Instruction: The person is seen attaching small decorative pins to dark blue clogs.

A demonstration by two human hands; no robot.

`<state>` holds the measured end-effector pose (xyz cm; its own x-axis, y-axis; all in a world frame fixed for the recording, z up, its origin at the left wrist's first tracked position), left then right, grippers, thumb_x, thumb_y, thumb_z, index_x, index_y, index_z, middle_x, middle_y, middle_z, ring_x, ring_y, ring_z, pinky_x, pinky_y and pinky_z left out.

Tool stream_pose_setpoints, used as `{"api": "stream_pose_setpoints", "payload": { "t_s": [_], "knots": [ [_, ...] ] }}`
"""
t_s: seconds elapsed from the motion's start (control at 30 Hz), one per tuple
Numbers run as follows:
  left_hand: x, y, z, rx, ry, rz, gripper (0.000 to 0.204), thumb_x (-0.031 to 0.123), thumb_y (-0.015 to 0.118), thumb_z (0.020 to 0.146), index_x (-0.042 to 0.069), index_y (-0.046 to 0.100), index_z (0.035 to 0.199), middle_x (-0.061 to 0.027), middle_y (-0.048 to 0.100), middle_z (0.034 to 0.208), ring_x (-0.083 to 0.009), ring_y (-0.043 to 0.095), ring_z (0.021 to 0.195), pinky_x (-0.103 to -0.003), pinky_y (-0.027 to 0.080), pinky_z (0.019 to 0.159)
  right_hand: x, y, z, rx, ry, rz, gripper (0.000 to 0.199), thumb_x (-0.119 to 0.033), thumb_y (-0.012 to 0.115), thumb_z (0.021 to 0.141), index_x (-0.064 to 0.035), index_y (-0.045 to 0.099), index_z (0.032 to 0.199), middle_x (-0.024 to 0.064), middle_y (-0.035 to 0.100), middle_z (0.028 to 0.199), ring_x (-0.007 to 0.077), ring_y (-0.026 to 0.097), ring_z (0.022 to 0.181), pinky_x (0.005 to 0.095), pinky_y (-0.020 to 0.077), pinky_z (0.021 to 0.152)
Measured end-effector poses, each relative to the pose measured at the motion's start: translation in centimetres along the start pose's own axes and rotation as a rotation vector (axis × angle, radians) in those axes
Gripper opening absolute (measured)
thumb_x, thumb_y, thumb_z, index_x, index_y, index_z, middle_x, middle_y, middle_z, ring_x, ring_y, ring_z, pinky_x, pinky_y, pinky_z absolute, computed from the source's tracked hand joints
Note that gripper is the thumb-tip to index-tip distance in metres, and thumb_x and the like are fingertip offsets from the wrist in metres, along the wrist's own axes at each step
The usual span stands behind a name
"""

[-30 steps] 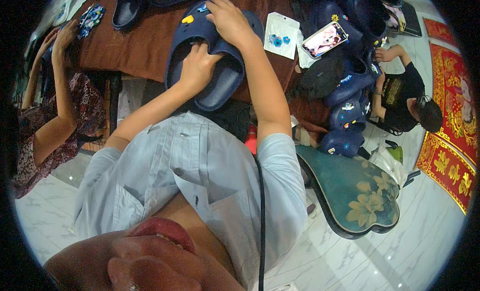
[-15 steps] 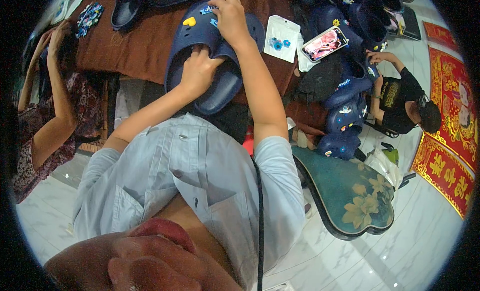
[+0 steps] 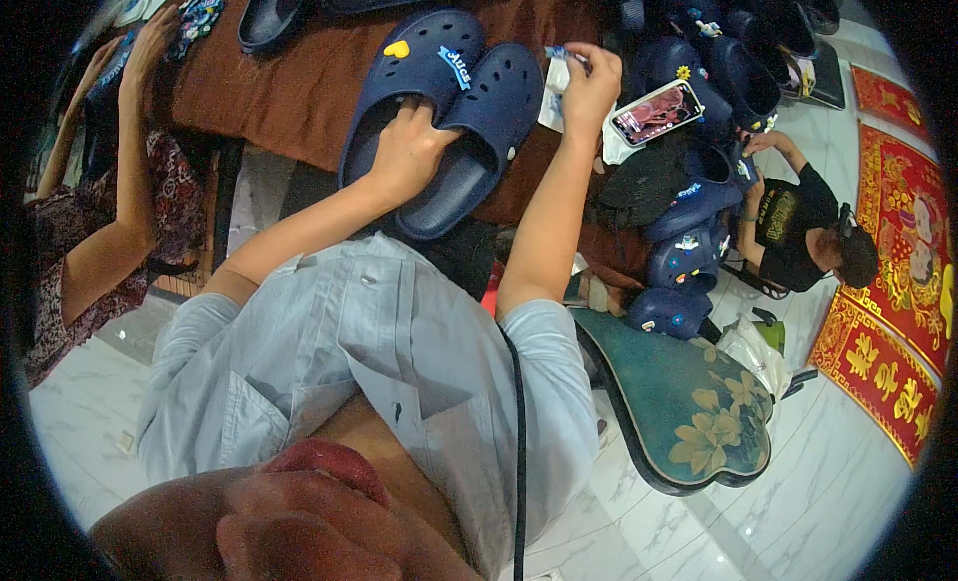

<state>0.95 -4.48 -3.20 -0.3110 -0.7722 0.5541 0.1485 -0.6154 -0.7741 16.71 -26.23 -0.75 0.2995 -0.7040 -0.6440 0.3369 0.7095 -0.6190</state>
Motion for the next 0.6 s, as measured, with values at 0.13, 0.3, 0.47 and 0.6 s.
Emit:
{"api": "stream_pose_setpoints", "payload": {
  "t_s": [0.13,0.3,0.47,0.6],
  "knots": [
    [0.0,0.3,0.0,0.001,-0.001,0.009,0.032,0.012,0.059,0.08,0.023,0.073,0.106,-0.017,0.055,0.107,-0.0368,0.056,0.104,-0.044,0.055,0.079,3.3,-0.6,-1.6,-0.251,0.216,-0.235,0.02,-0.004,0.074,0.074,-0.0064,0.075,0.093,0.0173,0.064,0.102,0.0305,0.062,0.09,0.0371,0.0492,0.081],
    [0.0,-0.1,-0.2,-0.056,-0.043,0.026,0.033,0.012,0.059,0.08,0.023,0.073,0.107,-0.0168,0.055,0.106,-0.0362,0.057,0.104,-0.044,0.055,0.079,-3.7,0.9,-3.0,-0.179,-0.081,-0.046,0.024,-0.01,0.073,0.078,-0.0037,0.072,0.101,0.018,0.066,0.101,0.0348,0.061,0.099,0.0414,0.0469,0.091],
    [0.2,-0.4,0.0,0.046,0.02,0.011,0.029,0.008,0.063,0.075,0.018,0.077,0.098,-0.0174,0.055,0.096,-0.0363,0.058,0.095,-0.044,0.056,0.074,-10.2,4.0,-4.0,-0.481,-0.149,0.023,0.024,-0.017,0.072,0.082,-0.0005,0.069,0.098,0.02,0.064,0.101,0.0381,0.061,0.099,0.0441,0.0478,0.088],
    [0.0,0.0,0.0,0.043,0.018,-0.014,0.028,0.008,0.064,0.074,0.018,0.077,0.098,-0.0181,0.055,0.097,-0.0368,0.058,0.098,-0.043,0.056,0.075,-10.0,5.4,-4.1,-0.419,-0.105,0.002,0.025,-0.013,0.074,0.081,0.0012,0.066,0.101,0.0159,0.067,0.092,0.0273,0.066,0.085,0.0362,0.052,0.078]
  ]
}}
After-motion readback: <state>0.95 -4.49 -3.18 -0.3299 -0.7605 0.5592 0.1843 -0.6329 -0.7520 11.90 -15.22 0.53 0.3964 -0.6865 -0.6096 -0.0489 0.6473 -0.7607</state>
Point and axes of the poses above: each hand's wrist, its own z-axis towards the middle knuckle, its own y-axis out of the palm, x = y × z, the point moved 1 cm from there along z, towards the middle knuckle
